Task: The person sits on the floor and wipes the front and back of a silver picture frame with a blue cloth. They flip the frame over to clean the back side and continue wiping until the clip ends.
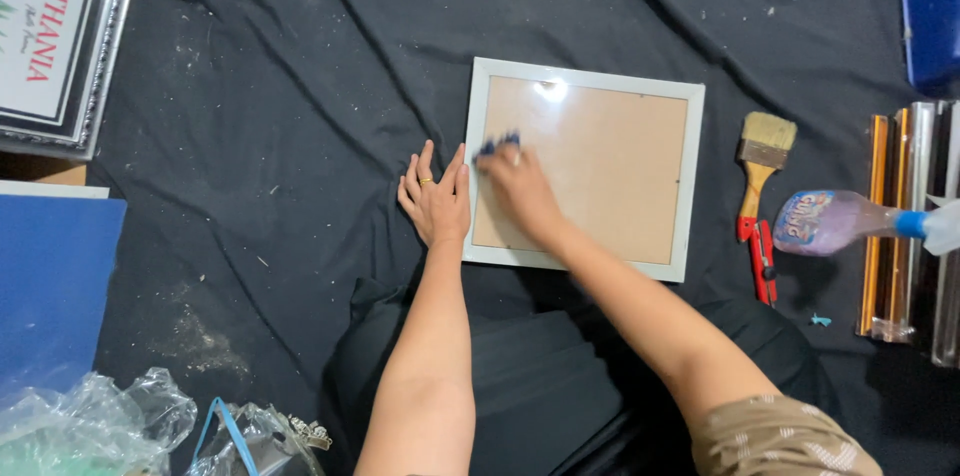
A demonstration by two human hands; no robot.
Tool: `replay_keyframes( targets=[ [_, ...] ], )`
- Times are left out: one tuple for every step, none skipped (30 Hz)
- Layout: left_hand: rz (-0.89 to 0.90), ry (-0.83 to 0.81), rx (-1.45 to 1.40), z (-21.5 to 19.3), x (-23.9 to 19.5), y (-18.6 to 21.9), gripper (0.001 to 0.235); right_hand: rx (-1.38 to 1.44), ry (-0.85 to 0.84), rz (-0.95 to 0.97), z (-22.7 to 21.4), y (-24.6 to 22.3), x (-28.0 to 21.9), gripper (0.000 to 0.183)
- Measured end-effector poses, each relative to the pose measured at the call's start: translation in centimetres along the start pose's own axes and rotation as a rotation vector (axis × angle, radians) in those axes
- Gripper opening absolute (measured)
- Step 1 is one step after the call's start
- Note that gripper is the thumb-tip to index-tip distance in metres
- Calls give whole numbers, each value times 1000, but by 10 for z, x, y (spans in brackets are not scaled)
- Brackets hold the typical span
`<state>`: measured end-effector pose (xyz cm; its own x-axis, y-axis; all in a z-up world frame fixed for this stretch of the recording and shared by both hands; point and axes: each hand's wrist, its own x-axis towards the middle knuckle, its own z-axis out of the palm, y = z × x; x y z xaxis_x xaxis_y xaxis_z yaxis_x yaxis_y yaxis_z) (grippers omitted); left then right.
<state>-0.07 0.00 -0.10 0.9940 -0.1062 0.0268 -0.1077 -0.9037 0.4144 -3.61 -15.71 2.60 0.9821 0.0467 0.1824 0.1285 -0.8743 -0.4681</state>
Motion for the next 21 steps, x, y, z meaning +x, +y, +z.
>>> replay_keyframes(
  targets=[
    [5, 1, -3, 1, 0, 0, 31, -4, 4, 2, 3, -10, -22, 41],
    [8, 5, 4, 2, 0, 0, 31, 10, -60, -57, 6, -19, -44, 39],
    [8, 8, 14, 2, 0, -2, 31, 26, -126, -116, 11, -30, -66, 36],
    [10, 9, 13, 1, -1, -1, 31, 24, -124, -115, 9, -31, -76, 36],
    [18, 20, 3, -1, -1, 0, 32, 1, -122, -167, 7, -32, -86, 32],
    [25, 32, -6, -2, -2, 1, 32, -23, -119, -218, 5, -33, -95, 29],
    [26, 34, -5, -6, -2, 3, 32, -22, -117, -219, -1, -27, -86, 29],
    [22, 45, -36, -9, -2, 5, 33, -32, -112, -252, -6, -22, -77, 29],
    [16, 56, -65, -13, -1, 7, 35, -40, -108, -286, -12, -16, -68, 30],
    [16, 58, -63, -15, -2, 8, 35, -38, -107, -288, -22, -10, -48, 30],
    [15, 50, -71, -17, -1, 9, 34, -51, -70, -254, -32, -4, -27, 30],
    [14, 43, -79, -19, -1, 10, 33, -64, -33, -221, -42, 2, -7, 30],
    [11, 44, -76, -19, -1, 9, 33, -60, -34, -224, -34, 21, 9, 30],
    [6, 33, -68, -18, -1, 9, 33, -100, 13, -123, -27, 40, 25, 30],
    [3, 22, -62, -18, 0, 10, 33, -143, 62, -22, -20, 60, 41, 31],
    [2, 25, -62, -14, 0, 8, 33, -142, 63, -25, -23, 74, 48, 31],
    [2, 10, -35, -11, 0, 6, 32, -189, 169, 40, -27, 89, 54, 29],
    [2, -5, -9, -8, 0, 4, 32, -235, 275, 106, -30, 103, 60, 28],
    [5, -5, -11, -6, 0, 2, 32, -238, 278, 107, -34, 94, 55, 28],
    [5, -3, 7, -4, -1, 1, 32, -187, 261, 101, -39, 85, 50, 26],
    [7, 1, 22, -1, 0, 1, 31, -140, 246, 96, -44, 77, 46, 24]
  ],
)
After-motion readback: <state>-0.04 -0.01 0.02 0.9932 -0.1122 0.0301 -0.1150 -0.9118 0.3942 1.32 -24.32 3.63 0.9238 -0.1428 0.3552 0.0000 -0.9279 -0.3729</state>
